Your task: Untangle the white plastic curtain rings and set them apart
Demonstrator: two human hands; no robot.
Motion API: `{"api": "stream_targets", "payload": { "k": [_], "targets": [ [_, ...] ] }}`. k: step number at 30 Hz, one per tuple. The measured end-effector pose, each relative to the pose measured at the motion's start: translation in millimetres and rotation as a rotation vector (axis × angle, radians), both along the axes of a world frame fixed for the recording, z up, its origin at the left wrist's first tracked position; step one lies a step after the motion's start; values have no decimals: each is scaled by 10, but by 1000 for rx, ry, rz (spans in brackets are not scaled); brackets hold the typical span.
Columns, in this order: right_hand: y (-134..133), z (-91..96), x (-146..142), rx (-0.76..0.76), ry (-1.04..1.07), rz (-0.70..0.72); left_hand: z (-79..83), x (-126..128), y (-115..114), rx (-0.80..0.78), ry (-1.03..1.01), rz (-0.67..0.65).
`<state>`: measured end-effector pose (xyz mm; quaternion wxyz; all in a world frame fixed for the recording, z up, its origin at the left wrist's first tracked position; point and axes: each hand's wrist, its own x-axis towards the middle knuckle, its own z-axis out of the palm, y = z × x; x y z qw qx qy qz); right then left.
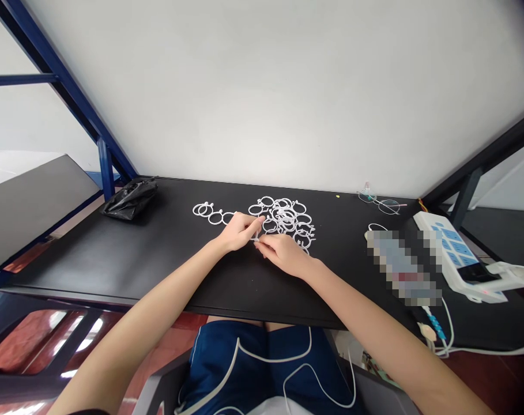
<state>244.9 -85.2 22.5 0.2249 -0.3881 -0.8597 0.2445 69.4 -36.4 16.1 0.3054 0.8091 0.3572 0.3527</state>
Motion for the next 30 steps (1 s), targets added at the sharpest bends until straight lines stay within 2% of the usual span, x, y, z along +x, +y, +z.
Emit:
{"api": "stream_targets", "payload": {
  "k": [14,21,25,30],
  "targets": [
    [70,-68,45,82,43,-60,52,11,-13,10,-5,25],
    [111,-116,62,119,103,-145,-8,32,7,-110,-84,55],
    [121,-127,63,125,136,-198,-8,8,66,-196,-184,154],
    [129,-101,70,78,56,-284,16,-35,163,-318,-420,245]
  ]
}}
